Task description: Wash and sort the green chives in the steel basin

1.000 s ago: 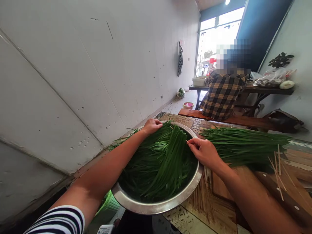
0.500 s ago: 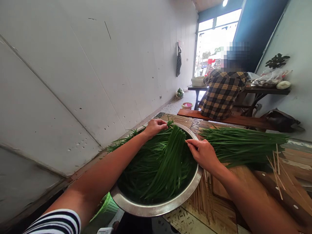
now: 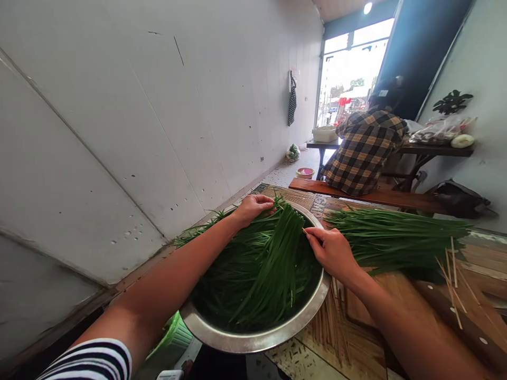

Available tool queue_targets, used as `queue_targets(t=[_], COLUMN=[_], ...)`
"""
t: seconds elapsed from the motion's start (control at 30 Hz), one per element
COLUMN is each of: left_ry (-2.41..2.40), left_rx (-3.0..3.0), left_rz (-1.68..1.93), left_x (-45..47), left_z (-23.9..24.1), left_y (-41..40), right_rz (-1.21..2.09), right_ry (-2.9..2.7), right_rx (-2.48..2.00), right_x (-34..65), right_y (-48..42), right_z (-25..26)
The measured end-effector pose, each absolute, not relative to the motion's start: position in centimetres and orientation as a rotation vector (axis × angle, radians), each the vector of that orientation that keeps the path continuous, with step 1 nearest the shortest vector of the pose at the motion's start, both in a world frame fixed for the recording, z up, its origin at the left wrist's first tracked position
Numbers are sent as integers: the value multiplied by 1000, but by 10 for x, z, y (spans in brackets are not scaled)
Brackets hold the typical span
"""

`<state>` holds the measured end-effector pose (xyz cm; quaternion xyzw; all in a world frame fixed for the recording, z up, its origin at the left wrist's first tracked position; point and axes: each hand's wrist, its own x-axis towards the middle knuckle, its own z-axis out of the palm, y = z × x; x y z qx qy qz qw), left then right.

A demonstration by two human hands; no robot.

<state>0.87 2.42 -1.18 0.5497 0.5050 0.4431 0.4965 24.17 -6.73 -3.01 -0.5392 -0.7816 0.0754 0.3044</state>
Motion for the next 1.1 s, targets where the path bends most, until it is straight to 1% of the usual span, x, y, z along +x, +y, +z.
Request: queue_targets(t=[0.13, 0.53, 0.63, 0.77, 0.83, 1.1], left_ry=[1222, 1199, 1243, 1430, 1487, 1246], left_rx=[1398, 1357, 1458, 1741, 1792, 1372], left_rz=[1072, 1125, 1106, 1133, 1138, 1050], left_x=[6, 3, 2, 0, 1, 13], left_z=[-14, -17, -16, -15, -13, -6], left_y=[28, 31, 31, 32, 32, 19], right_rz=[174, 158, 159, 143, 128, 139], right_ry=[-2075, -2081, -2084, -2076, -2072, -2055], right_rx=[-1417, -1417, -1433, -1434, -1420, -1430], right_x=[241, 242, 242, 242, 242, 242], right_y=[-67, -67, -67, -68, -68, -68], right_z=[-29, -30, -29, -29, -30, -30])
